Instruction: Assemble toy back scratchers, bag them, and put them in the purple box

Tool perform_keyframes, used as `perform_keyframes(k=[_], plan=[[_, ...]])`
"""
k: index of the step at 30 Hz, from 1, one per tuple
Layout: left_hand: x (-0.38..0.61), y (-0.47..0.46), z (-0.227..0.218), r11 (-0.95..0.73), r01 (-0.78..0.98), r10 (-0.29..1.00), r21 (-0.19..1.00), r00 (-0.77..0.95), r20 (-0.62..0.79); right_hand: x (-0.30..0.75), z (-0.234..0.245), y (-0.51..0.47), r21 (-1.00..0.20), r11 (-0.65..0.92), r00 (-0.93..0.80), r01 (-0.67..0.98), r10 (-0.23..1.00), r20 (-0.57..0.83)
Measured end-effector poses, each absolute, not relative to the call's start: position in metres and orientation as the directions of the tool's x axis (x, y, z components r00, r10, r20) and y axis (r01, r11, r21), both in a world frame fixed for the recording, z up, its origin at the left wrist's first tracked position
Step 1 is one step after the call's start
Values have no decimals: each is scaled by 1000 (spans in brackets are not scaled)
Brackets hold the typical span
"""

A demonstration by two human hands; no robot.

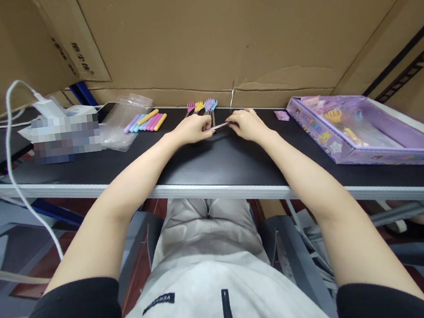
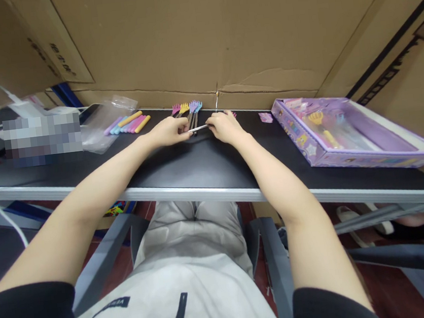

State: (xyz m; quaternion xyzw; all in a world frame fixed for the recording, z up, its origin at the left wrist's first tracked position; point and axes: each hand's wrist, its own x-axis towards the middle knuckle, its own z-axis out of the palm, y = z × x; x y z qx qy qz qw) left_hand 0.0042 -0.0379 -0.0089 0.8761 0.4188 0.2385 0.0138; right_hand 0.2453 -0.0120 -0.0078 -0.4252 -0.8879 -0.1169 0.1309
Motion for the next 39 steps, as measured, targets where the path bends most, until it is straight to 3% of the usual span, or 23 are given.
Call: perform_keyframes(k=[3, 6, 12, 15, 22, 33, 39], plan=[[-7, -35, -5, -633, 724, 760, 274, 515, 395, 245, -7, -11, 93, 621, -611, 778, 713, 344], [-29, -29, 4, -516, 802, 834, 300, 391, 389, 246, -7, -10, 84, 630, -614, 772, 706, 354], [-91, -20, 20, 60, 975, 960, 215, -115, 254, 247, -7, -9, 61, 626, -602, 777, 712, 362], [-113, -19, 20, 227, 959, 958, 167, -251, 141, 248, -7, -9, 43, 626, -595, 779, 716, 365], [-111, -15, 10, 254, 956, 961, 149, -267, 76, 247, -7, -9, 12, 623, -582, 782, 723, 372], [-104, -7, -5, 192, 965, 968, 179, -216, 125, 248, -7, -9, 7, 634, -589, 774, 715, 377], [-104, 0, -9, 230, 956, 965, 181, -248, 84, 248, -8, -9, 16, 629, -587, 777, 716, 378]])
